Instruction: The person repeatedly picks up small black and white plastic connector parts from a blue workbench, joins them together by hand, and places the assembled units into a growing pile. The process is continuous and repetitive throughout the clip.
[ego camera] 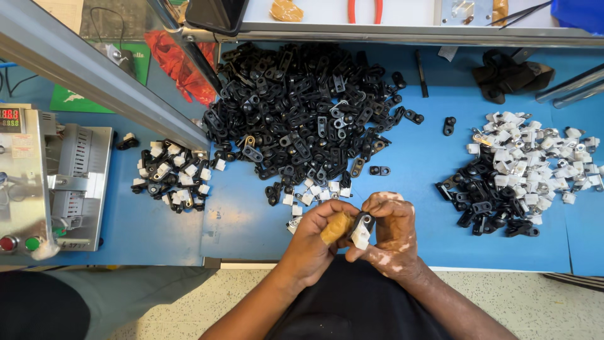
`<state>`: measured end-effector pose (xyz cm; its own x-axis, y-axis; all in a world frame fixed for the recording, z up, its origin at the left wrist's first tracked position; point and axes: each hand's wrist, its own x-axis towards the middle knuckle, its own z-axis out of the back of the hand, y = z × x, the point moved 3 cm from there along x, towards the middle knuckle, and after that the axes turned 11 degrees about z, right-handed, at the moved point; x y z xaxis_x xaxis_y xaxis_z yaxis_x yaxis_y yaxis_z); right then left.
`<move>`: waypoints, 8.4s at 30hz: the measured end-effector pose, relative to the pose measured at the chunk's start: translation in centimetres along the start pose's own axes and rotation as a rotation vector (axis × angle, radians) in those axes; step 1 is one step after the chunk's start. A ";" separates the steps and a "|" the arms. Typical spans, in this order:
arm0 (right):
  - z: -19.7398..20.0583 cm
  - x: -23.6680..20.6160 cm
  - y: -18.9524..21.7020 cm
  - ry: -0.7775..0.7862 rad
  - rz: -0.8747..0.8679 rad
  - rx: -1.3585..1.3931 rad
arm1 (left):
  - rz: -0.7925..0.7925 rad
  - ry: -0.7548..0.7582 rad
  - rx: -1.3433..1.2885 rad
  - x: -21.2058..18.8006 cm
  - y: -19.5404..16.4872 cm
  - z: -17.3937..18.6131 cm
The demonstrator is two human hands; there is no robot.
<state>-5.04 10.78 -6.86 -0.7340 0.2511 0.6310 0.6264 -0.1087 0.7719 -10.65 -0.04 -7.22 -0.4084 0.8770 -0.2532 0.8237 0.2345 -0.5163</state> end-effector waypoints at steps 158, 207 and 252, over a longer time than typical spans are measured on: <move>1.9 1.2 4.5 0.152 -0.054 -0.679 | 0.199 -0.122 0.173 0.5 1.3 0.5; 1.6 1.1 3.4 0.127 0.010 -0.250 | -0.123 -0.170 0.535 -0.5 -1.1 -2.3; -0.2 1.1 4.3 0.200 0.194 -0.478 | -0.350 -0.218 0.671 -2.1 -2.4 -2.9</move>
<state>-3.17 10.42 -2.86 -0.6818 0.0001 0.7316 0.6007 -0.5707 0.5599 -10.62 -1.20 -3.07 -0.7255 0.6803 -0.1039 0.2477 0.1174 -0.9617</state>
